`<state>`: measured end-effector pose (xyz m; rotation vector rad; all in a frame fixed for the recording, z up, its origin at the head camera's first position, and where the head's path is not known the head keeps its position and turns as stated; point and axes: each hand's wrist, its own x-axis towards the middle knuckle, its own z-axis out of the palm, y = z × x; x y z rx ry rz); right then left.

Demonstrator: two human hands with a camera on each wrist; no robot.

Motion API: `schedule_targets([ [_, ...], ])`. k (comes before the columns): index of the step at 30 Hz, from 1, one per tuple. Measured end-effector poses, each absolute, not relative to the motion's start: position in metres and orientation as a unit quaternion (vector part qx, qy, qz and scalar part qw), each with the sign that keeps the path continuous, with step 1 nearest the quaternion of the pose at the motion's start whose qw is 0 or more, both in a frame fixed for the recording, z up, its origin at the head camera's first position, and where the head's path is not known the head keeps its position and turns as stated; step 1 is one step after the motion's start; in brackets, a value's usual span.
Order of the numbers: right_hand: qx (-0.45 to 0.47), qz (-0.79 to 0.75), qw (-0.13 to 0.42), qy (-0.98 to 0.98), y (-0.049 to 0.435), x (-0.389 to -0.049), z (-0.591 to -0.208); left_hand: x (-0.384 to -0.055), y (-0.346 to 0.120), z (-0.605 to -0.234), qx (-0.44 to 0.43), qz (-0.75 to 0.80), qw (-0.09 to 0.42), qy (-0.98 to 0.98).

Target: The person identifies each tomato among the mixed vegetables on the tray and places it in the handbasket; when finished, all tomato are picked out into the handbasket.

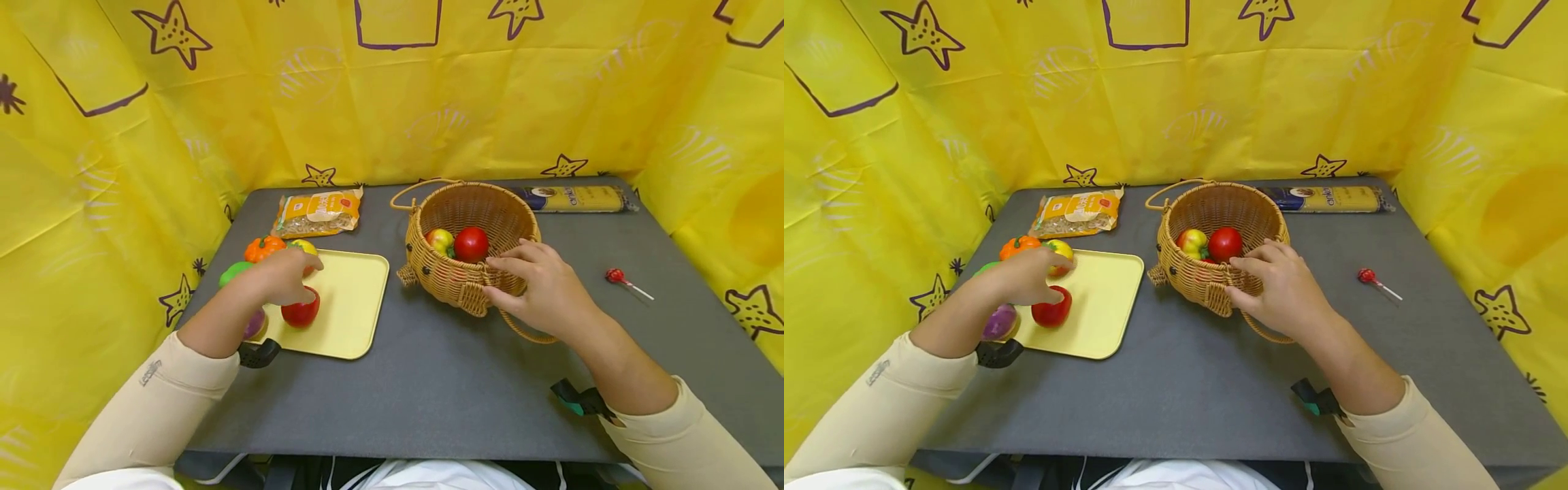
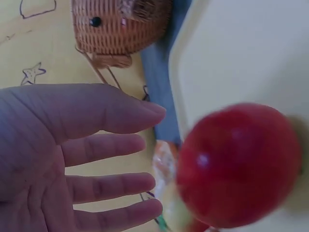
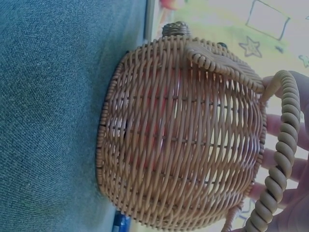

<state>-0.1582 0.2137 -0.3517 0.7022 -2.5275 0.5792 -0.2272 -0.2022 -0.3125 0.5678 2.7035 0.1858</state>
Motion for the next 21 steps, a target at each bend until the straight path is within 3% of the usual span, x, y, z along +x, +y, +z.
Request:
schedule_targets([
  [6,0.252,0.21,0.225,-0.917,0.214,-0.158,-0.351,-0.222,-0.218,-0.328,0.174,0.098,0.211,0.957],
  [21,0.259,0.212,0.228,-0.914,0.212,-0.158,-0.351,-0.218,-0.227,-0.34,0.163,0.126,0.207,0.956],
])
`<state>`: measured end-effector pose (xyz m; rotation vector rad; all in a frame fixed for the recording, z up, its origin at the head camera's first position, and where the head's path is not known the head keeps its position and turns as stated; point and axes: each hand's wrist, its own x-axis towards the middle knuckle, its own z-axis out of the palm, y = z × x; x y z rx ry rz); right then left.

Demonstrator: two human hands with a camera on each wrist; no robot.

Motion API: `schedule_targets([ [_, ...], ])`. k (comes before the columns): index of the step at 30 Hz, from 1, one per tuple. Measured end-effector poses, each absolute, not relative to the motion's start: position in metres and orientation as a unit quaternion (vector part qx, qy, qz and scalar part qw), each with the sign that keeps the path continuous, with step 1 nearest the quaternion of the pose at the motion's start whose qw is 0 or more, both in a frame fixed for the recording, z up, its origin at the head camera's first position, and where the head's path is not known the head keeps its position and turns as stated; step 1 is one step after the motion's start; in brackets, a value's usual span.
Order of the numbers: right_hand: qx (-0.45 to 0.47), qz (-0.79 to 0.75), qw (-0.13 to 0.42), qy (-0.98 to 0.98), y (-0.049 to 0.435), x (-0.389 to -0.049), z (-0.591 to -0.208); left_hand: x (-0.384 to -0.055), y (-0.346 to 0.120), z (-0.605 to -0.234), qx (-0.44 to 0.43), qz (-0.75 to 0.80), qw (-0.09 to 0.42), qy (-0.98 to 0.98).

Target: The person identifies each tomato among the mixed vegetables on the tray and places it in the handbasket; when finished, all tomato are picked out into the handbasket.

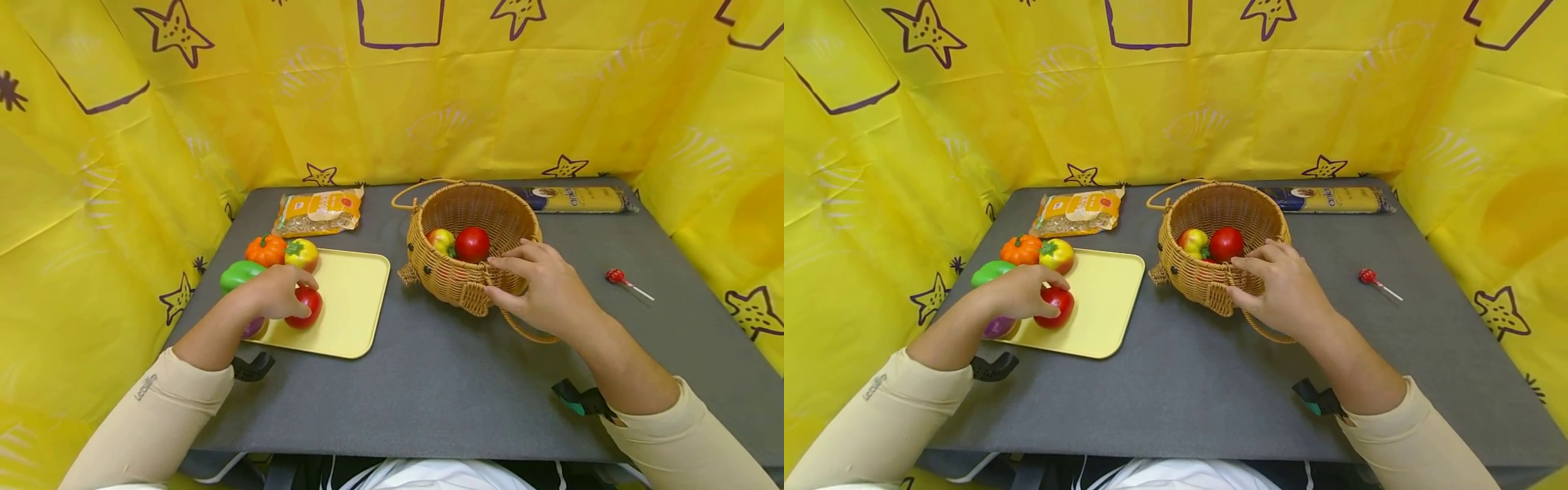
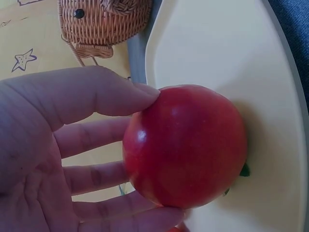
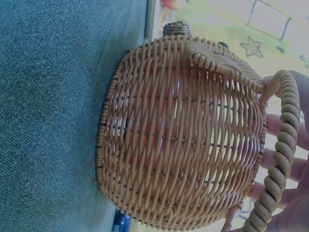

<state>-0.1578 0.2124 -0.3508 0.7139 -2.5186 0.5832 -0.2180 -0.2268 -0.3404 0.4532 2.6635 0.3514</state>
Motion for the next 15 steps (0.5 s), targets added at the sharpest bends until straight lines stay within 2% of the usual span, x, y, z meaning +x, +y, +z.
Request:
schedule_targets([
  [7,0.256,0.209,0.224,-0.917,0.212,-0.158,-0.351,-0.22,-0.225,-0.342,0.156,0.149,0.204,0.955],
  [15,0.254,0.209,0.219,-0.918,0.212,-0.158,-0.35,-0.229,-0.211,-0.337,0.183,0.161,0.156,0.957],
])
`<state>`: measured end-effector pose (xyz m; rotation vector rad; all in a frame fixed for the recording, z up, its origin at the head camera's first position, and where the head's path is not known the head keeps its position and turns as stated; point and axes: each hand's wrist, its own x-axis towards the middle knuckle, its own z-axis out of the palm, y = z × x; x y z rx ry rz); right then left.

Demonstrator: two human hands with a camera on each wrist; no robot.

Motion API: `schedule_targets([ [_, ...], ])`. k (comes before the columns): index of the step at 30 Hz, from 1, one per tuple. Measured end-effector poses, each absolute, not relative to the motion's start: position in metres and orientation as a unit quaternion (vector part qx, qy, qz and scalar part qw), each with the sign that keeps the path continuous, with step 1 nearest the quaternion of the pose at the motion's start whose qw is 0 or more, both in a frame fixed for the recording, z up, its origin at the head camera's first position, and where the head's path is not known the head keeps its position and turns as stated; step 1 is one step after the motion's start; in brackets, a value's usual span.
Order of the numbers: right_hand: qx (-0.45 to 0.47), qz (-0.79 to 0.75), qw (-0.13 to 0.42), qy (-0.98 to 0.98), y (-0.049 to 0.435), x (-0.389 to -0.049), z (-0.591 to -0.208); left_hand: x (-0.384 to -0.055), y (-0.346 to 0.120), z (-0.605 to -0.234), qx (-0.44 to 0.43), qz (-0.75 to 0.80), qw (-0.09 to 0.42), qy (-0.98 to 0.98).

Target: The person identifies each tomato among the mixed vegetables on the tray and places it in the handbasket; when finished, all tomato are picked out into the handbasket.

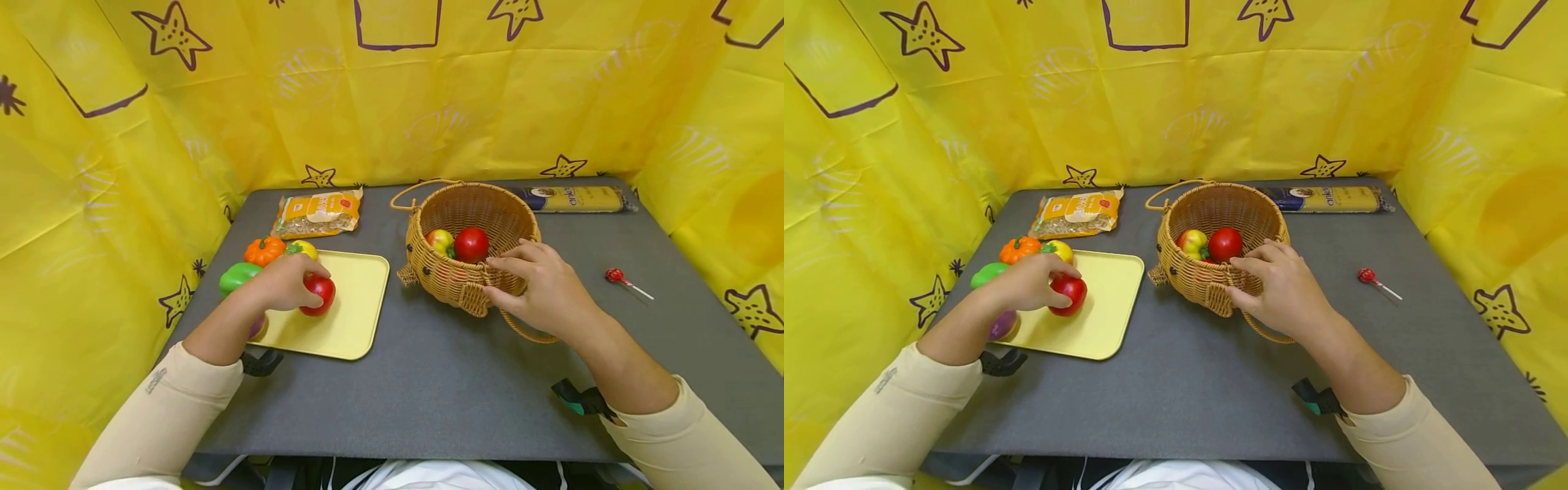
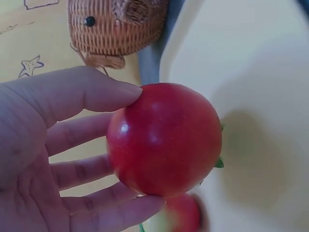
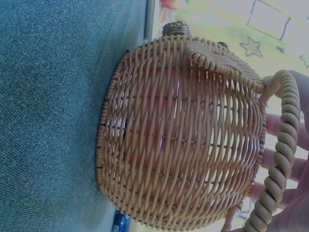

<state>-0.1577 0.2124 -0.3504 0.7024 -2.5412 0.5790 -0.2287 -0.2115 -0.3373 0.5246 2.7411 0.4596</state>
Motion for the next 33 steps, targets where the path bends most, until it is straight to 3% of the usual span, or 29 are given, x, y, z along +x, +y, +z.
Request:
schedule_targets([
  [33,0.236,0.213,0.2,-0.927,0.212,-0.157,-0.351,-0.261,-0.089,-0.237,0.281,0.172,0.081,0.941],
])
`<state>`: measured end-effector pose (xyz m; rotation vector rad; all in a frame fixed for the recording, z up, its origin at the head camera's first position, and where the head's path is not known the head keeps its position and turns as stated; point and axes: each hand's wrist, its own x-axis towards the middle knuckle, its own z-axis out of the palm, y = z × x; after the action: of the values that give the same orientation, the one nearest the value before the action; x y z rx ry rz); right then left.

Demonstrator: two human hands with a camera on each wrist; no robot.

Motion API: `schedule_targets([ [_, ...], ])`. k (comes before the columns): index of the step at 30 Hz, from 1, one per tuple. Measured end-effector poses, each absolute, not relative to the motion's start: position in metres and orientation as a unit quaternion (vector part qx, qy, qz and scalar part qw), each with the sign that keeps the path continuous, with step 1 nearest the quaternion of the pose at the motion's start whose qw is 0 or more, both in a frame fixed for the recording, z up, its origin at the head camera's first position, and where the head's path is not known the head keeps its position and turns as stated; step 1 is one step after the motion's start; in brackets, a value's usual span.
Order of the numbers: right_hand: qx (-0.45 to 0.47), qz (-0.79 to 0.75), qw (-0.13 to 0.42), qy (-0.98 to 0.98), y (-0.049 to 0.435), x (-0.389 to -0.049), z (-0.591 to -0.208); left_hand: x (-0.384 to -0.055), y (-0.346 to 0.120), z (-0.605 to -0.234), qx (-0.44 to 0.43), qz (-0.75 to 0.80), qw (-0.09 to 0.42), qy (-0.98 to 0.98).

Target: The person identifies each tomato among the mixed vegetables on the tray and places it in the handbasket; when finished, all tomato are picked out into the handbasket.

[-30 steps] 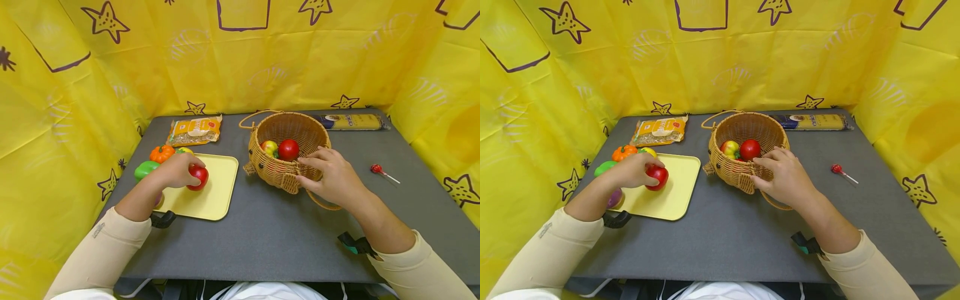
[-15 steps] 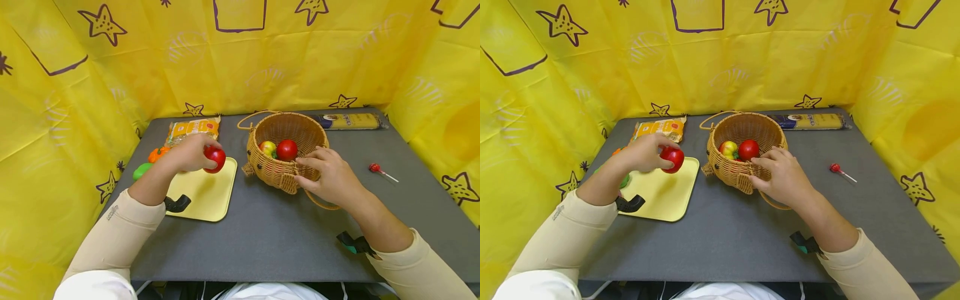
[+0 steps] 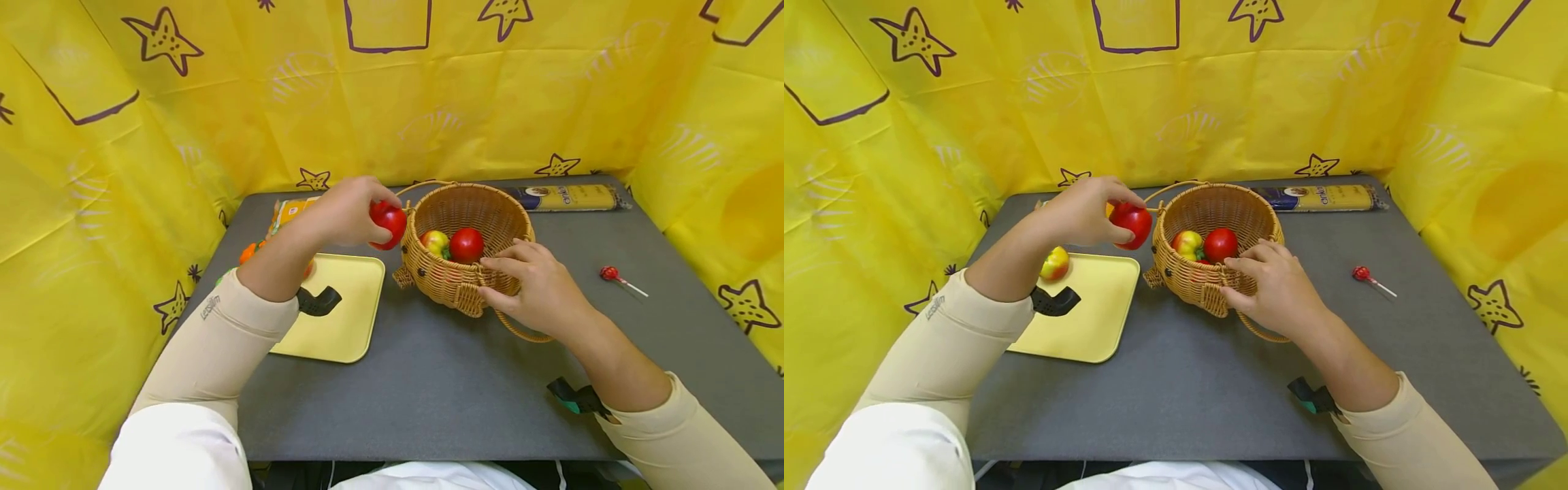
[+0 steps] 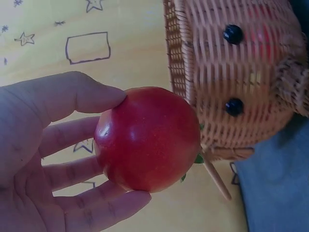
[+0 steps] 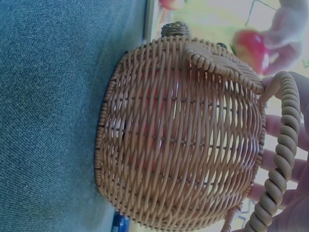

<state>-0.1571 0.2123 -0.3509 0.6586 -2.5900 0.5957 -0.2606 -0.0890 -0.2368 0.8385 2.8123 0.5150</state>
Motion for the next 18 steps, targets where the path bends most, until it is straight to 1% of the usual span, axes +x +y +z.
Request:
schedule_targets([
  [5,0.236,0.214,0.205,-0.926,0.213,-0.157,-0.352,-0.262,-0.066,-0.228,0.309,0.163,0.059,0.935],
  [10,0.235,0.213,0.2,-0.927,0.213,-0.158,-0.352,-0.265,-0.042,-0.23,0.338,0.152,0.039,0.928],
  [13,0.235,0.212,0.2,-0.927,0.213,-0.158,-0.352,-0.268,-0.028,-0.238,0.353,0.152,0.039,0.922],
  [18,0.234,0.212,0.198,-0.928,0.213,-0.157,-0.352,-0.272,-0.008,-0.253,0.363,0.142,0.059,0.919],
])
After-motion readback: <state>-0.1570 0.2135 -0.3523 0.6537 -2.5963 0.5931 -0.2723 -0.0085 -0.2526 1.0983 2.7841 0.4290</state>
